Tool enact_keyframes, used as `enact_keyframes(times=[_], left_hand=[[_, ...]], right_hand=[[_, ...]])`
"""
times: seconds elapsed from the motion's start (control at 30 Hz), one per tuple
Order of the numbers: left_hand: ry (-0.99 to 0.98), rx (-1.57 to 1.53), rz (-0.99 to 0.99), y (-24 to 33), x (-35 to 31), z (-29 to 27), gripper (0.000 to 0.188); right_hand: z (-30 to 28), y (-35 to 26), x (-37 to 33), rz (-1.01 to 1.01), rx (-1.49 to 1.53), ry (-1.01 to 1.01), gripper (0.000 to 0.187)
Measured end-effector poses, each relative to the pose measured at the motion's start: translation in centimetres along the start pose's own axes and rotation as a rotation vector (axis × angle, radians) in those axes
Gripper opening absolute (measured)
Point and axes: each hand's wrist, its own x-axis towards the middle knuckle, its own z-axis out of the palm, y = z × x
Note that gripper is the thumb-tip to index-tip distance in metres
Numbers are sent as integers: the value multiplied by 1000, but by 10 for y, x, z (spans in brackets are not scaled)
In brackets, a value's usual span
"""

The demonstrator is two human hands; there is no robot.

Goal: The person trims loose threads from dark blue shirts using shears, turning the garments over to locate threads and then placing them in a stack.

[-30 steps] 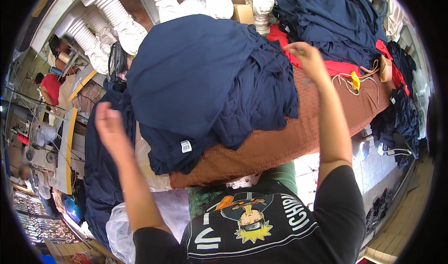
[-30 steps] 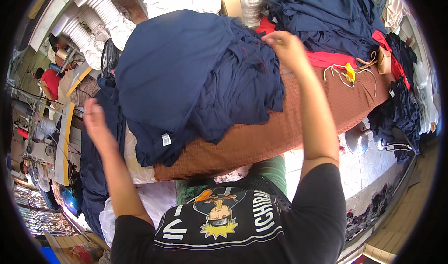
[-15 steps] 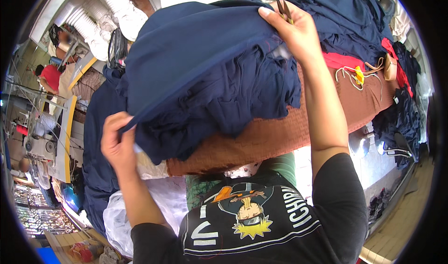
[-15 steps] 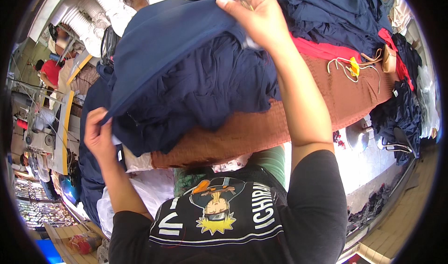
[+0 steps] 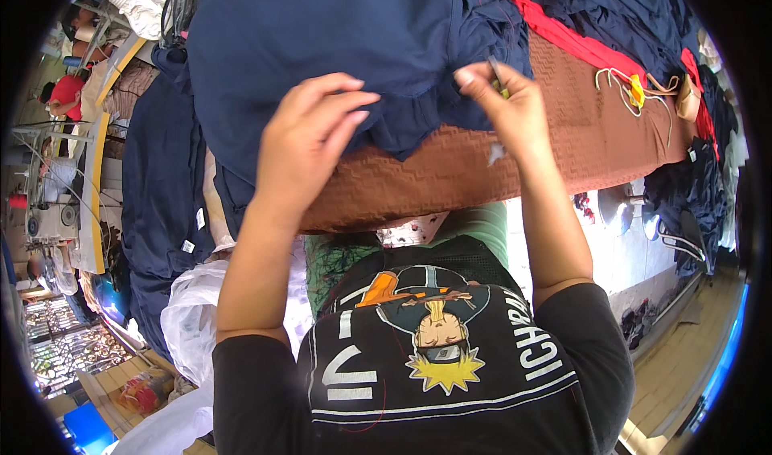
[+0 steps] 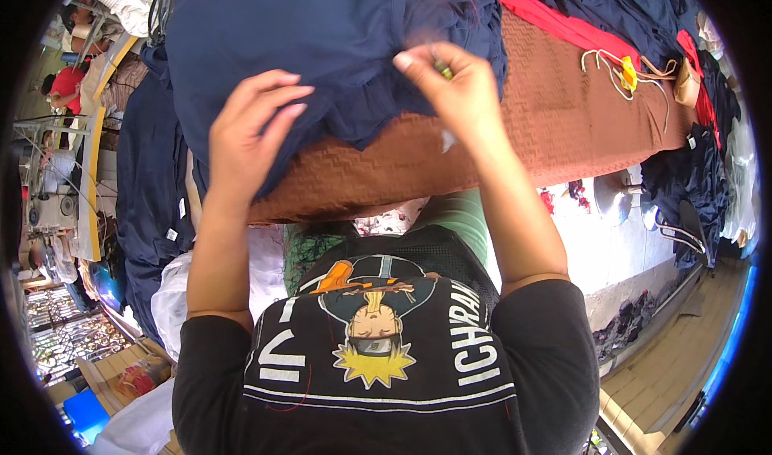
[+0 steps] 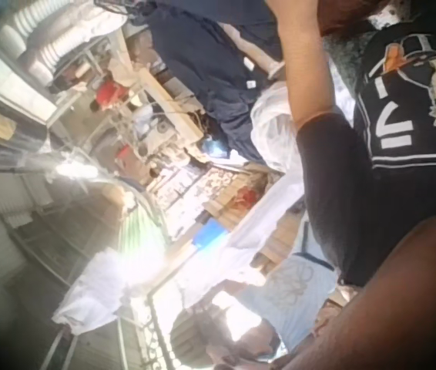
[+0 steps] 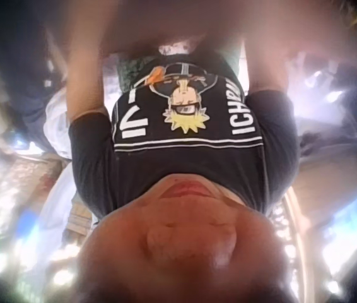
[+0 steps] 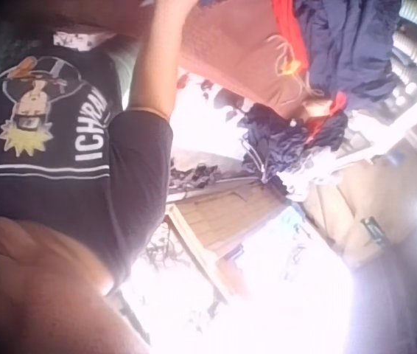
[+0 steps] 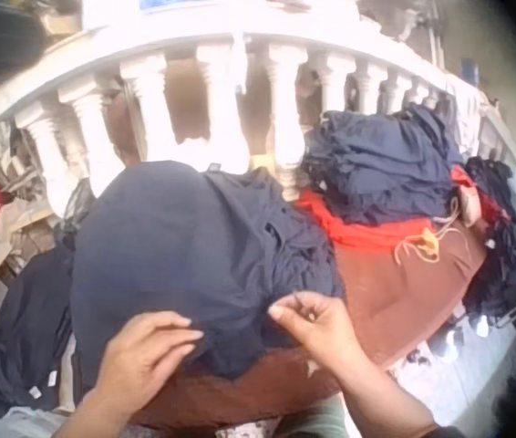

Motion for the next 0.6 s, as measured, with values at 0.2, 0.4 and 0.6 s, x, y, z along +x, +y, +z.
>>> enact_keyframes(times=[0.2, 0.4, 0.6], left_hand=[[80, 185, 69, -18, 5, 58, 23], [124, 136, 92, -9, -4, 51, 11], [-44, -452, -492, 35, -39, 50, 12]], right_hand=[[41, 9, -16, 149, -23, -134, 28], [33, 9, -32, 209, 30, -153, 14], [11, 8, -65, -136, -100, -161, 13]])
